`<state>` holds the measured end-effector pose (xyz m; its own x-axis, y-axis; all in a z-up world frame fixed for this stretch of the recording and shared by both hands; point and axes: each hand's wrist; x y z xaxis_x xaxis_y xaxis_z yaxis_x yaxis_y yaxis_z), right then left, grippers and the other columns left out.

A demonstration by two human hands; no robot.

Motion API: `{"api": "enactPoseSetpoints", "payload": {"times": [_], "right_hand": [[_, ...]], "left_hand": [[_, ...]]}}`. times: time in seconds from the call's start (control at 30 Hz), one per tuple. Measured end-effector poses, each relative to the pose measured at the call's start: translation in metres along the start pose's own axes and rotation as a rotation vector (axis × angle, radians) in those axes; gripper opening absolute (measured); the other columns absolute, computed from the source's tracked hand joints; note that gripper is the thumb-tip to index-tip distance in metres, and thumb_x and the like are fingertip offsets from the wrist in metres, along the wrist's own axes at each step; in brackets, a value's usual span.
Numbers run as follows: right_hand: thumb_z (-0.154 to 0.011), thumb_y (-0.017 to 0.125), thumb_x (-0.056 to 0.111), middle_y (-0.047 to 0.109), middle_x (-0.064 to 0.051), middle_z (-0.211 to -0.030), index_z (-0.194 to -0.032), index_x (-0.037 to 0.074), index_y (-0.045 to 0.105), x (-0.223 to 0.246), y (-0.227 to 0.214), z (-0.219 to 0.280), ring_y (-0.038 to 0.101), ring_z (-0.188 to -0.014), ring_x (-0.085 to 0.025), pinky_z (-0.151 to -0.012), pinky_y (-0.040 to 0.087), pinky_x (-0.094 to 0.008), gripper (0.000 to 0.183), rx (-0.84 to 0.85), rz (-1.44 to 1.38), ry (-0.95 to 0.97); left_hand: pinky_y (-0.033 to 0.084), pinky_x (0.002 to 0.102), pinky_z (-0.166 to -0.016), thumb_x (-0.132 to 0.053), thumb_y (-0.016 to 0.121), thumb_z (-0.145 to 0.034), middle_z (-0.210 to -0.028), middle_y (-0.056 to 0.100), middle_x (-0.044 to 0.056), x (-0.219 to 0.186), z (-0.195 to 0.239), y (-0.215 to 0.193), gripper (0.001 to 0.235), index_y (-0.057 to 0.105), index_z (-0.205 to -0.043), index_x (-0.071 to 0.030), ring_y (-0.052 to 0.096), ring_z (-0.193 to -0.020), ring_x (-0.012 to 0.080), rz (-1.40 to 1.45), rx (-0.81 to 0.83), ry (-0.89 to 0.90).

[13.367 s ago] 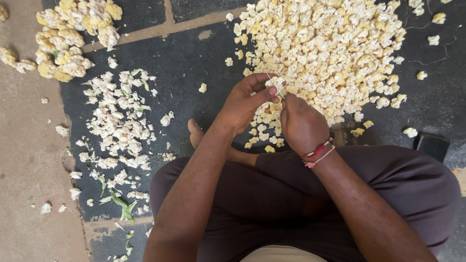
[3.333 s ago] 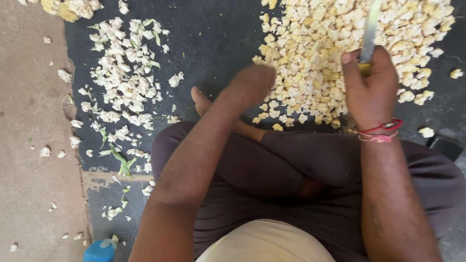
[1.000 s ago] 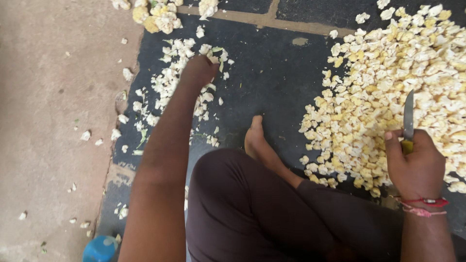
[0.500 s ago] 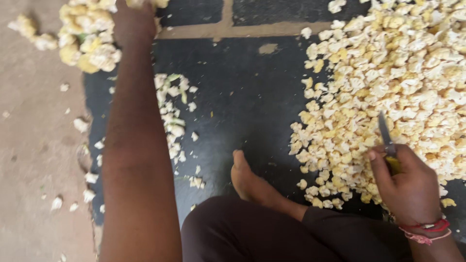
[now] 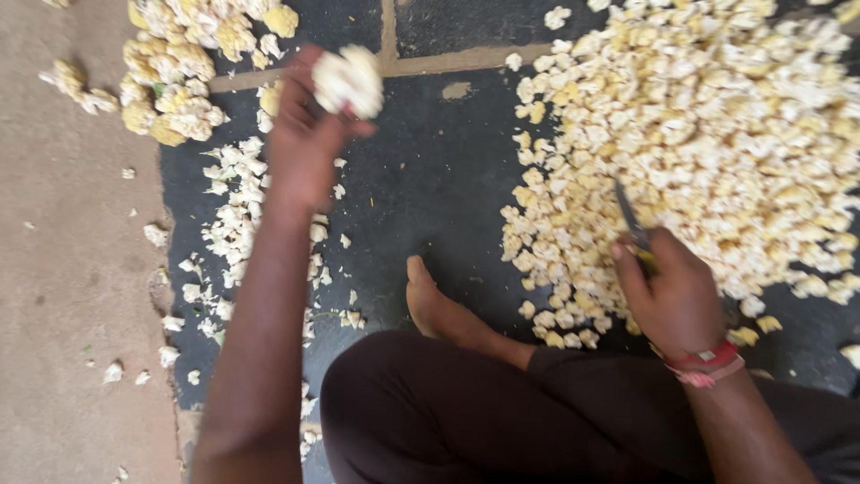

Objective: The person breaks apart cauliflower heads into smaller florets by hand and using a knife, while sitting on a dark stone floor.

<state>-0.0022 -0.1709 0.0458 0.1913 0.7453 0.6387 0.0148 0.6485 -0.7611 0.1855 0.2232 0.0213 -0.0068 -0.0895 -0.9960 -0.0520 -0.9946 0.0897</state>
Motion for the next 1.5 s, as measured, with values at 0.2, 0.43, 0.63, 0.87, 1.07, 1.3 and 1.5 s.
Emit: {"api": "enactPoseSetpoints", "payload": {"times": [0.2,0.43,0.63,0.87,1.07,1.3,1.5], "right_hand": [[-0.111,0.051,0.019,0.067,-0.018,-0.086,-0.111,0.001,0.065,0.008,-0.007,0.01,0.067,-0.074,-0.035,-0.064,0.049,-0.043,0.023,-0.031,-0.155,-0.258],[-0.109,0.052,0.015,0.068,-0.013,-0.075,-0.116,0.001,0.066,0.028,-0.032,0.031,0.068,-0.064,-0.025,-0.061,0.051,-0.036,0.021,-0.048,-0.358,-0.134],[-0.109,0.055,0.012,0.071,-0.014,-0.086,-0.131,-0.001,0.059,0.024,-0.031,0.042,0.075,-0.079,-0.023,-0.067,0.055,-0.036,0.026,-0.128,-0.311,-0.235],[-0.106,0.062,0.01,0.071,-0.019,-0.103,-0.127,0.004,0.063,0.036,-0.026,0.046,0.07,-0.083,-0.037,-0.07,0.054,-0.044,0.022,-0.161,-0.034,-0.4],[-0.105,0.061,0.009,0.069,-0.019,-0.097,-0.125,0.004,0.063,0.039,-0.015,0.05,0.068,-0.078,-0.039,-0.066,0.052,-0.048,0.021,-0.139,0.054,-0.339],[-0.105,0.059,0.008,0.07,-0.022,-0.096,-0.131,0.003,0.065,0.047,-0.009,0.054,0.069,-0.083,-0.041,-0.069,0.053,-0.047,0.027,-0.106,-0.012,-0.292],[-0.107,0.058,0.009,0.071,-0.026,-0.106,-0.129,0.0,0.063,0.04,-0.016,0.052,0.072,-0.095,-0.041,-0.076,0.057,-0.044,0.025,-0.032,-0.17,-0.313]], "left_hand": [[0.061,0.046,-0.097,0.005,0.057,-0.096,-0.14,0.059,0.021,-0.063,0.089,0.119,0.052,0.045,-0.145,-0.004,0.067,-0.122,0.0353,0.555,0.202,-0.288],[0.057,0.055,-0.104,-0.019,0.057,-0.113,-0.134,0.061,0.026,-0.069,0.128,0.204,0.044,0.048,-0.149,0.004,0.066,-0.121,0.0347,0.96,0.253,-0.287],[0.061,0.049,-0.098,-0.018,0.065,-0.108,-0.13,0.062,0.019,-0.023,0.129,0.225,0.03,0.052,-0.133,-0.007,0.064,-0.121,0.0276,0.648,0.176,-0.235],[0.063,0.042,-0.091,-0.023,0.065,-0.105,-0.127,0.064,0.011,-0.017,0.123,0.217,0.029,0.057,-0.127,-0.005,0.063,-0.118,0.0188,0.53,0.105,-0.185],[0.062,0.036,-0.087,-0.026,0.064,-0.107,-0.123,0.069,0.012,-0.013,0.128,0.22,0.027,0.058,-0.122,-0.004,0.065,-0.112,0.0175,0.447,0.158,-0.168],[0.06,0.03,-0.082,-0.027,0.061,-0.11,-0.118,0.071,0.01,-0.009,0.129,0.216,0.024,0.058,-0.118,-0.005,0.065,-0.102,0.0133,0.349,0.163,-0.066],[0.062,0.029,-0.082,-0.03,0.057,-0.112,-0.114,0.071,0.007,-0.003,0.126,0.208,0.025,0.061,-0.116,-0.005,0.066,-0.105,0.0108,0.168,0.191,-0.005]]}}
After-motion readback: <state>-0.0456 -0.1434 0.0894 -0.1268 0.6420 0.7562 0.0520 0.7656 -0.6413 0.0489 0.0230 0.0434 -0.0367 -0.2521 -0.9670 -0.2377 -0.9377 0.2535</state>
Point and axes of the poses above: each hand's wrist, its own z-axis away from the middle knuckle, its own y-axis out of the palm, x = y × z
